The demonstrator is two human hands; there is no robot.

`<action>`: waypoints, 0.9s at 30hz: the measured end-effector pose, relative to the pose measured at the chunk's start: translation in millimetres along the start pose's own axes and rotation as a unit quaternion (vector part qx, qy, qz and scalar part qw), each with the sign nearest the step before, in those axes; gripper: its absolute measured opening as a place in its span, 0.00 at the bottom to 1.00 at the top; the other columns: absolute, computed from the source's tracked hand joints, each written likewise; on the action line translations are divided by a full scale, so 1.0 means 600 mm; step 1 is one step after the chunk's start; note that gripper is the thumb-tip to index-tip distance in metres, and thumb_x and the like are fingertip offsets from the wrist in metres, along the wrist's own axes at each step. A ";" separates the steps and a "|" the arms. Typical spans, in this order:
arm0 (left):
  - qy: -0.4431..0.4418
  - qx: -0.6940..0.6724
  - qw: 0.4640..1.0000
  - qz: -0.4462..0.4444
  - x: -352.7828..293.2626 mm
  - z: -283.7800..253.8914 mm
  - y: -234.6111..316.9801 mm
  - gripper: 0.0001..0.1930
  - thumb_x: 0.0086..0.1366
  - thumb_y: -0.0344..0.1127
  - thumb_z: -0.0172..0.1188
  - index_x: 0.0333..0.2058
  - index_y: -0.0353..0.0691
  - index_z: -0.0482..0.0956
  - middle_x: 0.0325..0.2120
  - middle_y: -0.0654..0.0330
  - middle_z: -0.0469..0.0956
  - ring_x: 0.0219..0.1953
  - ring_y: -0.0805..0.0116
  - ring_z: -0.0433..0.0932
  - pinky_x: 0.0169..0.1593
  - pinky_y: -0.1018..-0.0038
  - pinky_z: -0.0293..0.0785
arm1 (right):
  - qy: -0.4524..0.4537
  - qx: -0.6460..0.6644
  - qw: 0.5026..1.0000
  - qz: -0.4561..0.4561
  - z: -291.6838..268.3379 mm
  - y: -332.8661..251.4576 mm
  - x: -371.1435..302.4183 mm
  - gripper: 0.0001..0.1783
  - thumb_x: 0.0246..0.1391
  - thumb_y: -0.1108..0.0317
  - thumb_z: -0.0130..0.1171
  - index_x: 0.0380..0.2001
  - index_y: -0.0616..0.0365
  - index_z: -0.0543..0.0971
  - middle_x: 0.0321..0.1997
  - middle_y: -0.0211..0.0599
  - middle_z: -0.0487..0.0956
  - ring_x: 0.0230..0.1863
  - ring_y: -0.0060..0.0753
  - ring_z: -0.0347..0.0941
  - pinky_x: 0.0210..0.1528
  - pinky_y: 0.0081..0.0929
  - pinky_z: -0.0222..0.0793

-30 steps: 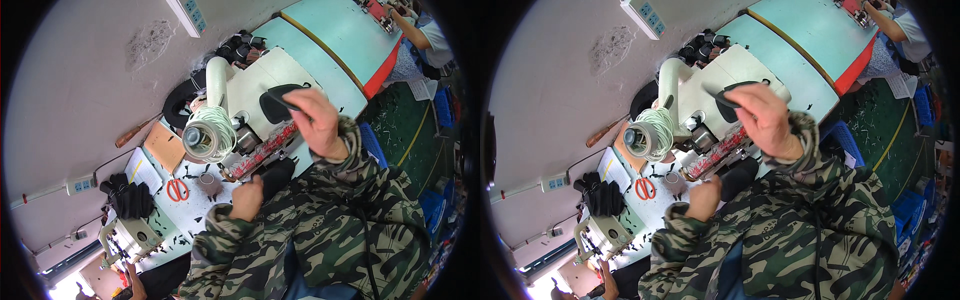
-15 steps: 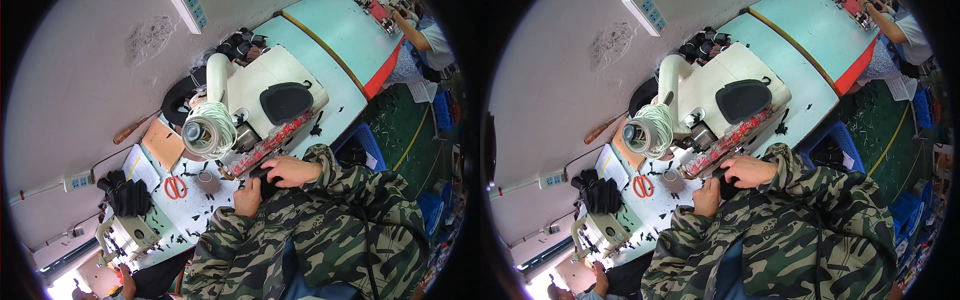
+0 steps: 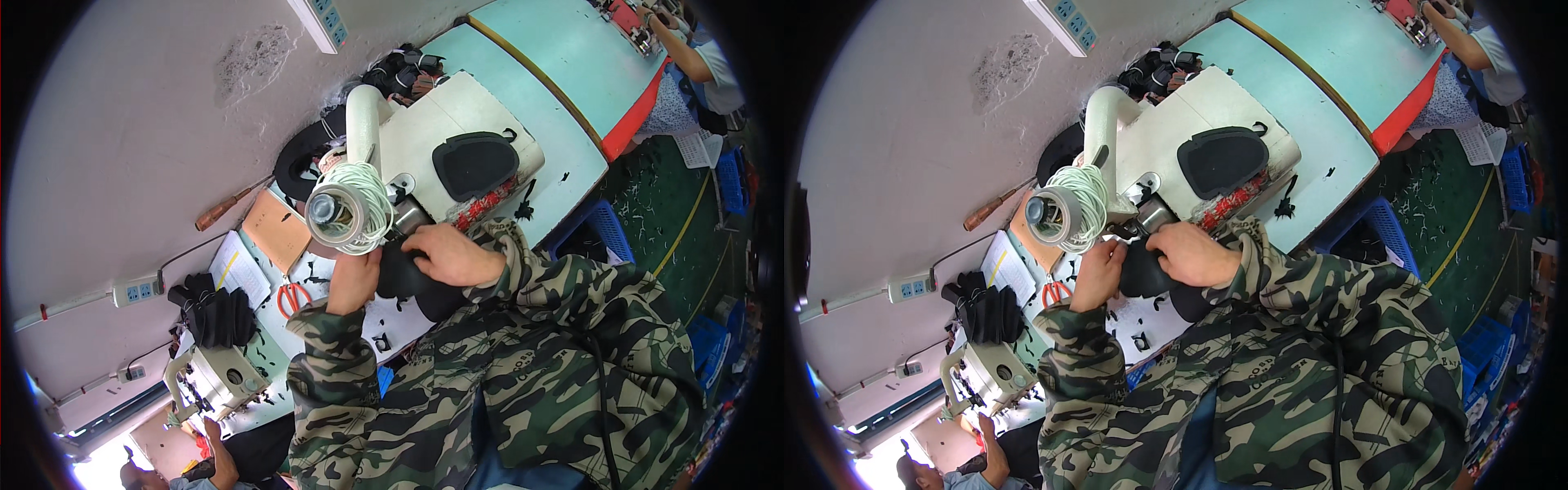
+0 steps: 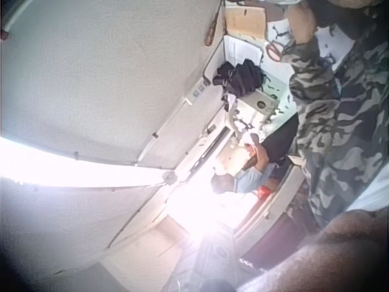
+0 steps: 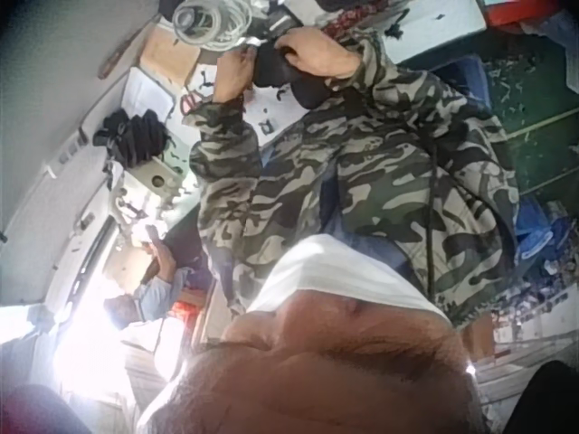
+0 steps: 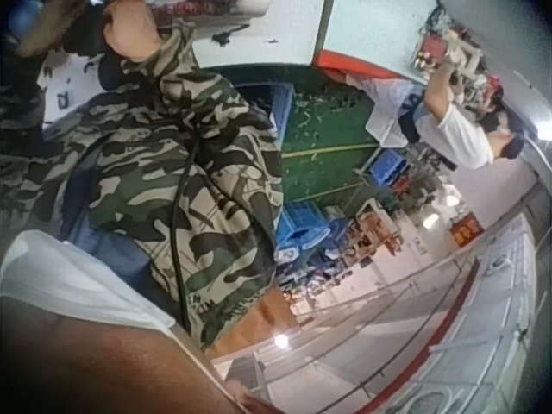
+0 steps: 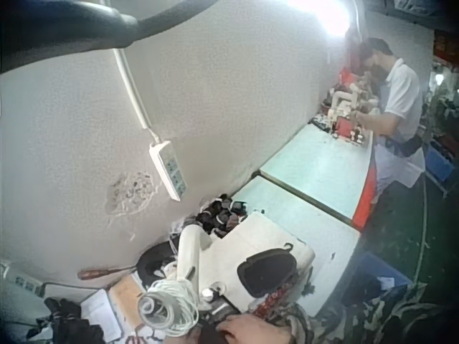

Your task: The person feeds shoe pieces through a sewing machine one by one, stitching along their edges.

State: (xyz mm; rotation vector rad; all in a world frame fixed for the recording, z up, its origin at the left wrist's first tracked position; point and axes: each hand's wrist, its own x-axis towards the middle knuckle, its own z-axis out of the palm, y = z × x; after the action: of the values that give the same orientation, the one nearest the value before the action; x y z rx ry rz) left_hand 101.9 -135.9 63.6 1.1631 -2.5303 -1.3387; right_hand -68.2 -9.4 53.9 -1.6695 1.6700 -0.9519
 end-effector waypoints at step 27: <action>-0.092 -0.241 0.952 -0.165 -0.005 0.027 0.029 0.15 0.70 0.39 0.46 0.31 0.32 0.72 0.14 0.59 0.70 0.05 0.73 0.63 0.10 0.77 0.57 | 0.005 0.213 0.968 0.131 -0.019 -0.007 -0.044 0.13 0.46 0.74 0.62 0.38 0.63 0.79 0.33 0.37 0.80 0.36 0.25 0.76 0.41 0.24 0.70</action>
State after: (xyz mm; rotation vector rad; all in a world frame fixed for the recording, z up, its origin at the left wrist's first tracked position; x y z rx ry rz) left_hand 87.4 -116.8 66.9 1.4328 -1.9728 -2.0783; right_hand -74.1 18.0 61.7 -1.1318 1.5121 -1.0938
